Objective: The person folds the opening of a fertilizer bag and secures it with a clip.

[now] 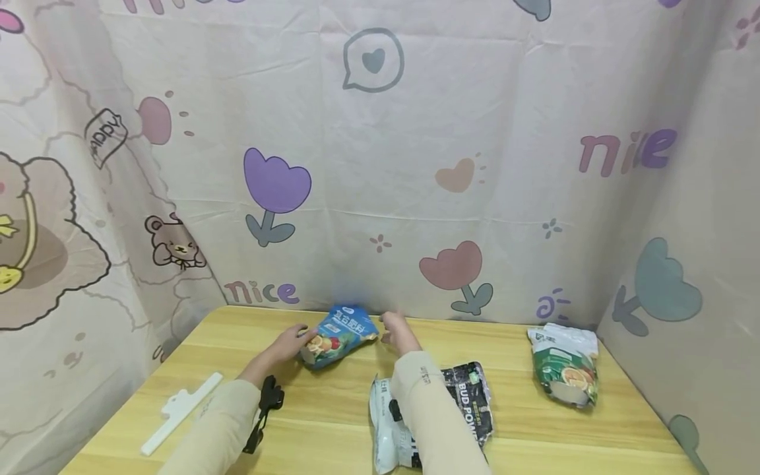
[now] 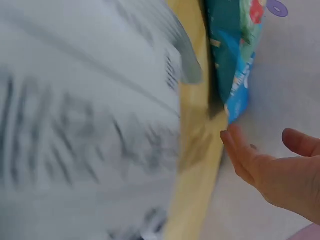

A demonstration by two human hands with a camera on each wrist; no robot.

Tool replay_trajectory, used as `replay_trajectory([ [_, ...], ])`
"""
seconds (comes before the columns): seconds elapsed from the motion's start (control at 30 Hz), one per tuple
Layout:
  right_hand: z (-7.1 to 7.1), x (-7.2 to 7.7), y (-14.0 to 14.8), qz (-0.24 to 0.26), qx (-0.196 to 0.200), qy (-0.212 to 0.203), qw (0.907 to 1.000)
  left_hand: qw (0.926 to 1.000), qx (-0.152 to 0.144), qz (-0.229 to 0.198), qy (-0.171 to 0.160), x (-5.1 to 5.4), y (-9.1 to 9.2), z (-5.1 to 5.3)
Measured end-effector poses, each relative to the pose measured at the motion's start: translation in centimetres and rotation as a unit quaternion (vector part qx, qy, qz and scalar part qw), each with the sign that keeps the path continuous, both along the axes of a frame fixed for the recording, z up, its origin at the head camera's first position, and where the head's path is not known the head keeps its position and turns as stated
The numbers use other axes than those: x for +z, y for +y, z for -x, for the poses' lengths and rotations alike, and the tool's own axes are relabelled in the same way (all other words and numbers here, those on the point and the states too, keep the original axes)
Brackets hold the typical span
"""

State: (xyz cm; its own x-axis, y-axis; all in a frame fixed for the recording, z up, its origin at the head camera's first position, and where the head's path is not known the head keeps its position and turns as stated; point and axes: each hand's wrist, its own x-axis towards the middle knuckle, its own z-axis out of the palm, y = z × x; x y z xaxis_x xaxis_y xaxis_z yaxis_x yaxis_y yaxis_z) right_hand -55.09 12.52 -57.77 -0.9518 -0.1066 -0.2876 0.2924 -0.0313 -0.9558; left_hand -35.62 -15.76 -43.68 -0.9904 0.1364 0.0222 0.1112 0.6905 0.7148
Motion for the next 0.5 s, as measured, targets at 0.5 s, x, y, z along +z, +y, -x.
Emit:
replay_trajectory([
  [0.5, -16.1, 14.1, -4.7, 0.219, -0.068, -0.104, 0.9678, 0.9993, -0.004, -0.029, -0.026, 0.4, 0.2, 0.0],
])
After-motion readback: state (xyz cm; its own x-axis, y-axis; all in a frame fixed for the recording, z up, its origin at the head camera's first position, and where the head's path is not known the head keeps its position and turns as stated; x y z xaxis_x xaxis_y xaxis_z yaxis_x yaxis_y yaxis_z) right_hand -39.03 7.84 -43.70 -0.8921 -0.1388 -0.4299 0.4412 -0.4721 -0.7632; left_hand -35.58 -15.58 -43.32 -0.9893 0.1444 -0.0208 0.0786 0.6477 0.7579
